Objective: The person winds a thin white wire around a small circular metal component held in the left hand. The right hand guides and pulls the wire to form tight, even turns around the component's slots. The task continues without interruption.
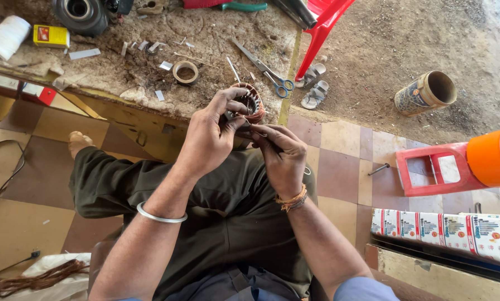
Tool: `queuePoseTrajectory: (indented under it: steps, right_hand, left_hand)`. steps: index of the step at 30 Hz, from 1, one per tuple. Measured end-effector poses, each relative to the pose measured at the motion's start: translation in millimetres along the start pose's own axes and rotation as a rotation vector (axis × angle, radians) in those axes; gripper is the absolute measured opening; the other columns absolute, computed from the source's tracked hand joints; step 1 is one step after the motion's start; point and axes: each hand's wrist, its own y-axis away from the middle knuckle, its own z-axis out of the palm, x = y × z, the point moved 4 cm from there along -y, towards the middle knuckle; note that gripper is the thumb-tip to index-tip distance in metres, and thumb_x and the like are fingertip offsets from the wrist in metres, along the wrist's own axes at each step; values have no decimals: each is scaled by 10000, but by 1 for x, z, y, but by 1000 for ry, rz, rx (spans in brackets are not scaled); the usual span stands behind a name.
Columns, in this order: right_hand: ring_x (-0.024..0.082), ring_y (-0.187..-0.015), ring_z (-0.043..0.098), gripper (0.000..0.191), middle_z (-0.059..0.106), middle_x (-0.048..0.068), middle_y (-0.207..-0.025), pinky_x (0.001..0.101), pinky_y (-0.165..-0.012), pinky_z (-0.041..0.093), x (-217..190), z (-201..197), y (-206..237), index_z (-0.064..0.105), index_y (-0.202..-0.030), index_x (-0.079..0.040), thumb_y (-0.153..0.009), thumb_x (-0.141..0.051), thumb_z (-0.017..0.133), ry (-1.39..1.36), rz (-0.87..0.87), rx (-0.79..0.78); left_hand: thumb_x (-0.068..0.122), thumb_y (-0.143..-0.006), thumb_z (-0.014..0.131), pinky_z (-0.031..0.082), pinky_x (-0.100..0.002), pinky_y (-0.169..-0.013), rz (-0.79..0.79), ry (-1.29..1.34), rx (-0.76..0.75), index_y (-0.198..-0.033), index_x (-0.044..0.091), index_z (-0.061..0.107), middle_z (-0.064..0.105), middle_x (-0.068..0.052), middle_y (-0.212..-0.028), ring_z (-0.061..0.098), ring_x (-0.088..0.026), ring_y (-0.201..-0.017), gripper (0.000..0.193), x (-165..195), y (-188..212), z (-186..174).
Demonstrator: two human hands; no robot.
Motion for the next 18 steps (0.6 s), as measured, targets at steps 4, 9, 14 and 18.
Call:
queuePoseTrajectory:
  steps: [4, 9, 14, 18]
  right_hand:
    - [95, -840, 699, 201, 746, 85, -1030, 223, -731, 591, 3, -1, 3, 768, -1089, 21, -903, 94, 753, -53, 21, 23]
    - [100, -842, 726, 143, 752, 92, -1013, 216, -723, 611, -2, -9, 10, 755, -1029, 27, -905, 96, 770, -12, -39, 105]
    - [95, -815, 733, 79, 770, 83, -958, 228, -725, 621, 2, -8, 4, 739, -972, 36, -907, 70, 769, 18, -36, 145]
    - [84, -807, 729, 76, 772, 73, -932, 230, -725, 616, 6, -5, -3, 729, -968, 21, -912, 48, 773, -58, 53, 121]
  left_hand:
    - [-76, -933, 668, 603, -267, -830, -67, 112, 36, -1334, 28, 558, 781, -95, -1088, 756, -141, -1001, 429, -6, 0, 1]
    - [-55, -932, 697, 589, -294, -846, -42, 65, 46, -1315, -5, 524, 782, -114, -1086, 760, -187, -1002, 424, -10, 0, 0]
    - [-44, -941, 687, 576, -337, -859, 41, -99, -3, -1342, -16, 490, 767, -146, -1078, 755, -257, -1039, 448, -6, -1, 0]
    - [-41, -944, 680, 584, -333, -876, 24, -50, -13, -1338, -14, 502, 767, -135, -1074, 758, -234, -1045, 433, -5, -1, 0]
